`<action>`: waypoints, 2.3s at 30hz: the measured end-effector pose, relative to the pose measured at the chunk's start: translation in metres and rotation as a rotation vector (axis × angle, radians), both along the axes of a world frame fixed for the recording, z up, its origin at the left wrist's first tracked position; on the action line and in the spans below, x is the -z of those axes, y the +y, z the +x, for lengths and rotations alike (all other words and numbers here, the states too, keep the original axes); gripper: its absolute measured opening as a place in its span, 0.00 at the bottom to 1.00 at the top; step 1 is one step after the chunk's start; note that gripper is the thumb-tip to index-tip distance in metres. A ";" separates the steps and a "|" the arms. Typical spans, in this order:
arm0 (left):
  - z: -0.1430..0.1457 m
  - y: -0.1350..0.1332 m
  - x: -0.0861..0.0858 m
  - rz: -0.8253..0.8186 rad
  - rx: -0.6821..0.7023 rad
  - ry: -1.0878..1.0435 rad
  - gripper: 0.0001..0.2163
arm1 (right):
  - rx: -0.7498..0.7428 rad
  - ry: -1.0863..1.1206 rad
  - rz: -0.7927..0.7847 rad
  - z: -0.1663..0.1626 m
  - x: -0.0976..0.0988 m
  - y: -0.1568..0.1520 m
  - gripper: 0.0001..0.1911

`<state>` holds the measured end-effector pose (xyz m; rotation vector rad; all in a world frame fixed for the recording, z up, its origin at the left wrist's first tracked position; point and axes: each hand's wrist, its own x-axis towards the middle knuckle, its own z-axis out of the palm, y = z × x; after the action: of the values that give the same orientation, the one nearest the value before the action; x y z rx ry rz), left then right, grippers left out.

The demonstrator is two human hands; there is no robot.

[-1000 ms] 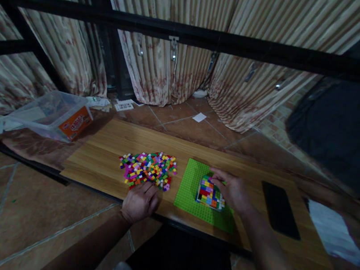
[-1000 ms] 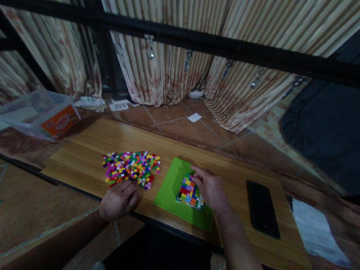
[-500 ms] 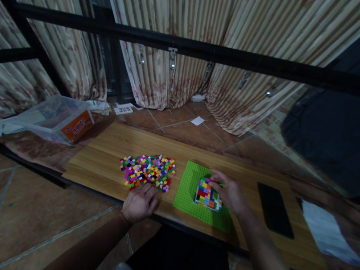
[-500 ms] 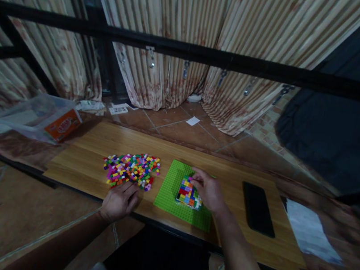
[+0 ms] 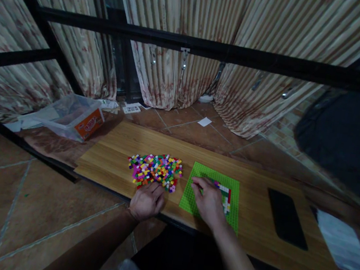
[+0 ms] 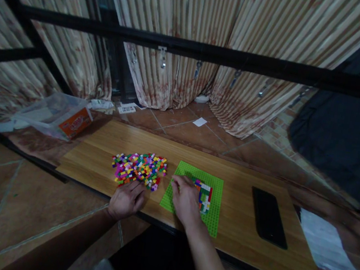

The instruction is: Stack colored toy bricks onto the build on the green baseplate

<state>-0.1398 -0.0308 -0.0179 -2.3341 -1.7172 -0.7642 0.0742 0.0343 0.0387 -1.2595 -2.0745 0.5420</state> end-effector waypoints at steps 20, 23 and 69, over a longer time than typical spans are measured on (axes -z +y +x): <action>-0.002 0.000 0.002 -0.014 0.008 0.015 0.05 | 0.089 -0.100 -0.019 -0.054 0.009 0.009 0.14; -0.002 0.000 0.001 -0.010 0.001 0.012 0.05 | 0.092 0.042 -0.012 -0.035 -0.002 -0.006 0.14; -0.002 0.003 -0.003 0.013 0.012 -0.008 0.07 | 0.294 0.277 -0.324 0.075 0.014 0.045 0.07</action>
<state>-0.1415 -0.0282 -0.0147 -2.3384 -1.6971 -0.7858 0.1490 0.0790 0.0246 -1.5423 -1.5808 0.8836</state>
